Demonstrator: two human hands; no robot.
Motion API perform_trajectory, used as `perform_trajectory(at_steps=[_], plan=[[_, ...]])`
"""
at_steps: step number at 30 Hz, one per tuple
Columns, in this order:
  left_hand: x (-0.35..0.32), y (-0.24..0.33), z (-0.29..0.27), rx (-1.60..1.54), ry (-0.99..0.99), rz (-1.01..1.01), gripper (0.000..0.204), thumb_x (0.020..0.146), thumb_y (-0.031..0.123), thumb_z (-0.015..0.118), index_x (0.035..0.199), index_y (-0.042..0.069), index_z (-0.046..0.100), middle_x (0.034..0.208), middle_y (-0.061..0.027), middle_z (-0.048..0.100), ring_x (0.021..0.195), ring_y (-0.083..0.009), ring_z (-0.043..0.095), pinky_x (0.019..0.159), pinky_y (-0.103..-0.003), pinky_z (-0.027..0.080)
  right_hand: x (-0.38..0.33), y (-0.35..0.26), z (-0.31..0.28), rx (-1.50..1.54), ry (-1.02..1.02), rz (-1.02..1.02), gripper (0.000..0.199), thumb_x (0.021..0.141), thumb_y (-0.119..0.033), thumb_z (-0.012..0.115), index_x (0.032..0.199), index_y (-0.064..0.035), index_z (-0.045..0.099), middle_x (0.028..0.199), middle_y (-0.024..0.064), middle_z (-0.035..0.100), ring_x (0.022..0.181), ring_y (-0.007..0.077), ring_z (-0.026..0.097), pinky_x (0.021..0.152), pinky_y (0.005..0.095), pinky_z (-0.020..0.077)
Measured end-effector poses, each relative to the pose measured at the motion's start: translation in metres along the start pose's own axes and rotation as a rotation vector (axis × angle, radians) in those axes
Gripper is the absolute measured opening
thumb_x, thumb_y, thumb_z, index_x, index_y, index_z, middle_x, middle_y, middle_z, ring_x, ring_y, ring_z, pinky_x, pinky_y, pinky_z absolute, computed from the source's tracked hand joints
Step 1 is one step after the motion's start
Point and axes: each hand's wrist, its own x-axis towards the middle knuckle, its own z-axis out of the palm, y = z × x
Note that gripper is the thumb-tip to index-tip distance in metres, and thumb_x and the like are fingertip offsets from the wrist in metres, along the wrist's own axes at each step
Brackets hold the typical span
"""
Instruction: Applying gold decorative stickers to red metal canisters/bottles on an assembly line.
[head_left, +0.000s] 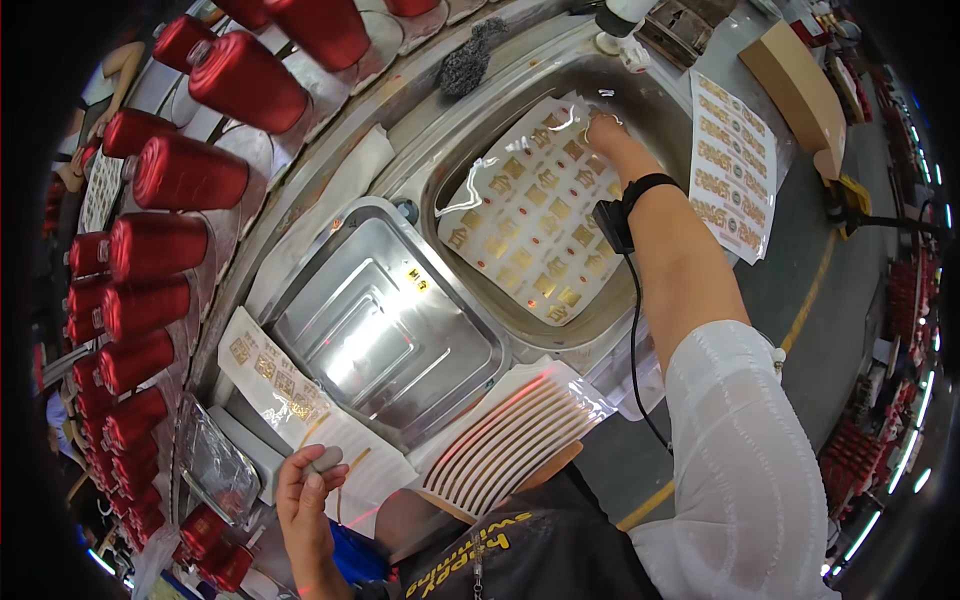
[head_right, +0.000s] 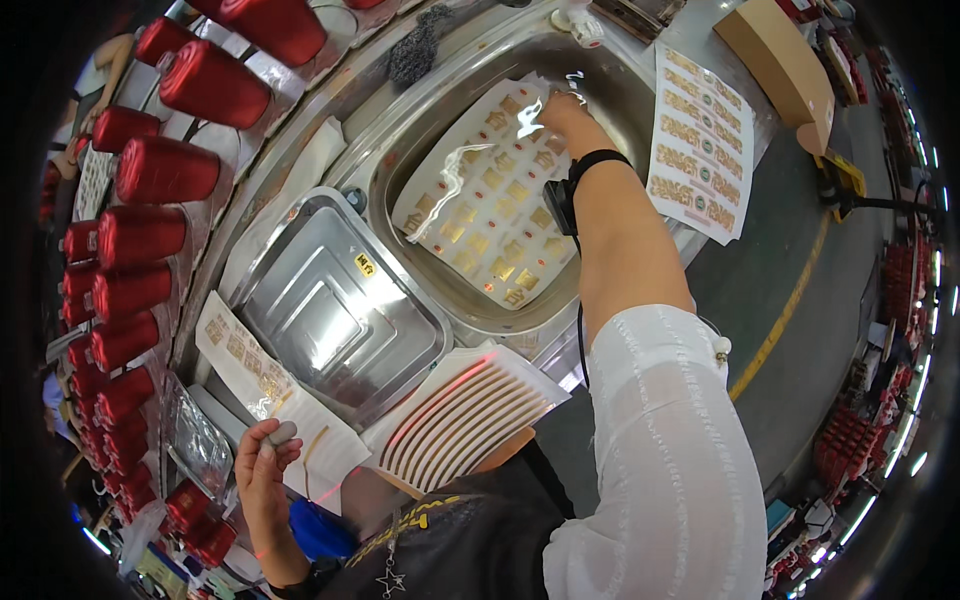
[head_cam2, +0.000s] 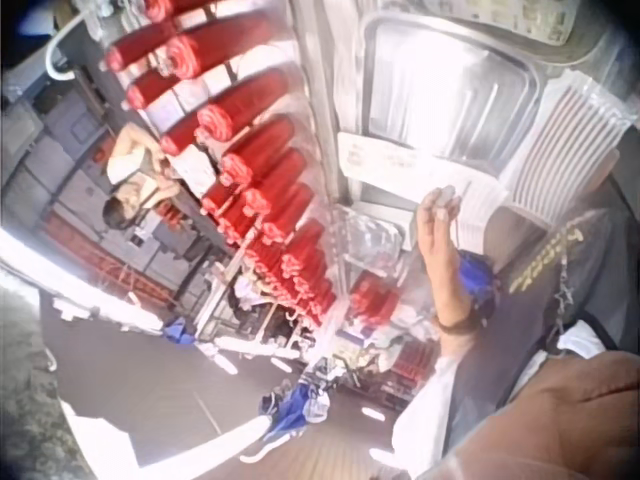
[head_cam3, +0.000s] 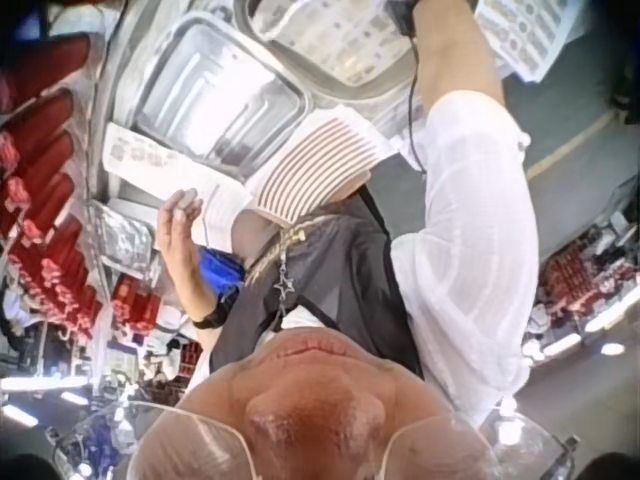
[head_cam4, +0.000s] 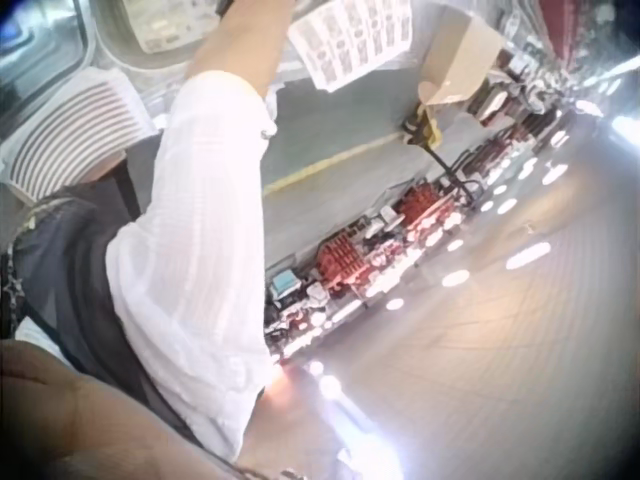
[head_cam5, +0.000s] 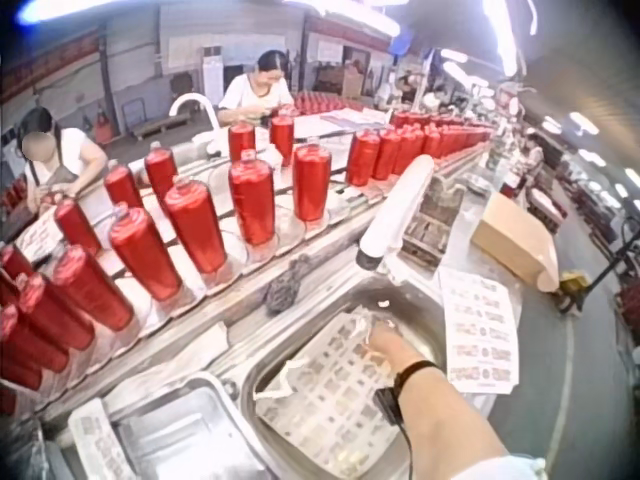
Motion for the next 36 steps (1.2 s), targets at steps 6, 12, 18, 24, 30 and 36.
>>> perform_trajectory(at_steps=[6, 12, 18, 24, 30, 36], plan=[[-0.002, -0.006, -0.003, -0.001, -0.005, 0.023, 0.042, 0.086, 0.024, 0.055, 0.116, -0.004, 0.047, 0.107, -0.0137, 0.058, 0.091, -0.0204, 0.060, 0.081, -0.030, 0.046, -0.032, -0.012, -0.029, 0.124, 0.045, -0.058, 0.043, 0.073, -0.022, 0.060, 0.113, -0.0063, 0.058, 0.113, 0.0191, 0.058, 0.103, 0.0335, 0.057, 0.088, 0.0399, 0.0449], [-0.002, -0.005, -0.004, -0.001, -0.030, 0.033, 0.041, 0.086, 0.024, 0.055, 0.116, -0.004, 0.047, 0.107, -0.0141, 0.058, 0.091, -0.0203, 0.060, 0.082, -0.030, 0.046, -0.055, -0.002, -0.044, 0.459, -0.067, -0.175, 0.050, 0.071, -0.027, 0.063, 0.114, -0.0026, 0.056, 0.112, 0.0219, 0.057, 0.098, 0.0323, 0.059, 0.078, 0.0387, 0.0487], [-0.004, -0.003, 0.001, 0.005, -0.047, 0.038, 0.041, 0.086, 0.022, 0.055, 0.116, -0.004, 0.048, 0.107, -0.0137, 0.057, 0.091, -0.0199, 0.060, 0.082, -0.030, 0.046, -0.064, 0.001, -0.048, 0.356, -0.114, -0.115, 0.052, 0.068, -0.027, 0.062, 0.116, -0.0052, 0.056, 0.107, 0.0187, 0.061, 0.099, 0.0304, 0.058, 0.086, 0.0366, 0.0449], [-0.005, -0.003, 0.003, 0.016, -0.065, 0.048, 0.040, 0.086, 0.021, 0.055, 0.116, -0.004, 0.048, 0.107, -0.0133, 0.057, 0.092, -0.0196, 0.060, 0.082, -0.030, 0.046, -0.086, -0.005, -0.048, 0.334, -0.057, -0.274, 0.040, 0.070, -0.020, 0.062, 0.107, -0.0052, 0.060, 0.096, 0.0148, 0.064, 0.093, 0.0276, 0.061, 0.079, 0.0355, 0.0462], [-0.001, 0.004, 0.013, 0.035, -0.096, 0.058, 0.038, 0.086, 0.020, 0.054, 0.116, -0.004, 0.048, 0.108, -0.0133, 0.057, 0.092, -0.0194, 0.059, 0.083, -0.030, 0.045, -0.090, 0.000, -0.025, 0.265, 0.024, -0.392, 0.038, 0.073, -0.011, 0.054, 0.110, -0.0064, 0.058, 0.100, 0.0212, 0.061, 0.095, 0.0357, 0.058, 0.084, 0.0391, 0.0458], [-0.009, 0.007, 0.006, 0.067, -0.089, 0.091, 0.038, 0.087, 0.020, 0.053, 0.116, -0.003, 0.048, 0.107, -0.0135, 0.058, 0.091, -0.0193, 0.059, 0.083, -0.030, 0.045, -0.115, -0.013, -0.036, 0.236, 0.148, -0.501, 0.038, 0.070, -0.004, 0.051, 0.107, -0.0060, 0.058, 0.091, 0.0229, 0.062, 0.089, 0.0380, 0.058, 0.078, 0.0429, 0.0463]])
